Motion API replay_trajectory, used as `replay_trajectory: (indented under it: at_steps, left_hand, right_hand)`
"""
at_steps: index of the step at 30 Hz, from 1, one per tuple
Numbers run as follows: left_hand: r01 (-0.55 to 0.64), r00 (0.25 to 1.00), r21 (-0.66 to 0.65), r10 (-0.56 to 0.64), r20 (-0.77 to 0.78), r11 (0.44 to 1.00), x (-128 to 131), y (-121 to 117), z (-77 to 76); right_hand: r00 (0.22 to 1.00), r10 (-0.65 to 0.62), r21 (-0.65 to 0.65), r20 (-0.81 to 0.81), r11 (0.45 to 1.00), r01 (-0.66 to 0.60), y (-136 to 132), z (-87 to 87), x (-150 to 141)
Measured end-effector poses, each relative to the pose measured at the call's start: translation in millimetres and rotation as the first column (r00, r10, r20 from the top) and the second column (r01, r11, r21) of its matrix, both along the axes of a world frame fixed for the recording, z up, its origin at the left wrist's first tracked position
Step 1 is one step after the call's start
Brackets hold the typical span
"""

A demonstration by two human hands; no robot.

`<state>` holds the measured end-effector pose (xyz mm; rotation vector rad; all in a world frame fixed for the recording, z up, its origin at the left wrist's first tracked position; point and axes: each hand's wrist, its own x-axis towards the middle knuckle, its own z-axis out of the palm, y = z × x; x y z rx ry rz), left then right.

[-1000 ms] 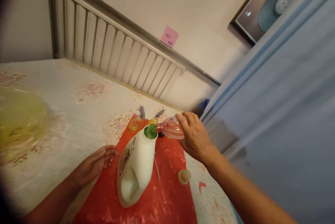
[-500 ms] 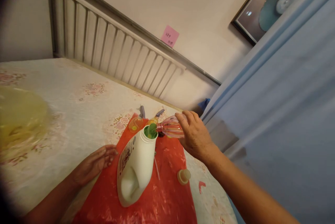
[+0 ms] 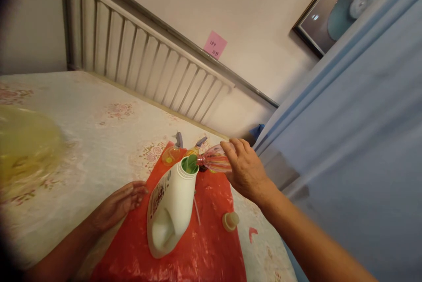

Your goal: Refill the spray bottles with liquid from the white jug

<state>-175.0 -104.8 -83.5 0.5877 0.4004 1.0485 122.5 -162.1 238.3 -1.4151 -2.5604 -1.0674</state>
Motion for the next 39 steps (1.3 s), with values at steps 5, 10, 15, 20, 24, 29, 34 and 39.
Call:
replay_trajectory:
  at_steps: [5,10,15,20,24,29,34,39]
  left_hand:
    - [0.003,1.000,0.004,-0.003,0.005,1.000,0.6,1.1,-1.2]
    - [0.001,1.000,-0.010,-0.001,0.012,1.000,0.5,0.8,1.2]
    - [0.010,1.000,-0.012,-0.009,0.018,1.000,0.0,0.6,1.4]
    - [0.008,1.000,-0.008,-0.008,0.021,1.000,0.1,1.2,1.8]
    - [0.005,1.000,-0.008,-0.005,0.023,1.000,0.2,1.1,1.8]
    - [0.011,1.000,-0.007,-0.011,0.023,1.000,0.7,1.0,1.1]
    - [0.013,1.000,-0.013,-0.013,0.021,1.000,1.0,1.5,2.1]
    - [0.009,1.000,-0.008,-0.009,0.019,1.000,0.5,2.8,0.4]
  right_hand:
    - [1.000,-0.008,-0.002,0.010,1.000,0.008,-1.5,1.9,-1.3]
    - [1.000,-0.007,0.013,0.022,1.000,0.007,-2.2,2.8,-3.1]
    - [0.999,-0.007,0.005,0.037,1.000,0.007,-2.6,5.8,-4.8]
    - [0.999,0.020,0.013,0.043,1.000,-0.020,-3.8,7.4,-6.2]
    - [0.998,0.021,0.034,0.065,0.999,-0.023,-4.9,6.2,-6.8]
    - [0.994,0.003,0.045,0.106,0.999,-0.008,-5.6,6.3,-7.2]
    - [0.993,0.004,0.044,0.120,0.999,-0.009,-6.4,8.9,-9.6]
    - [0.991,0.010,0.047,0.137,0.999,-0.016,-5.7,11.0,-10.9]
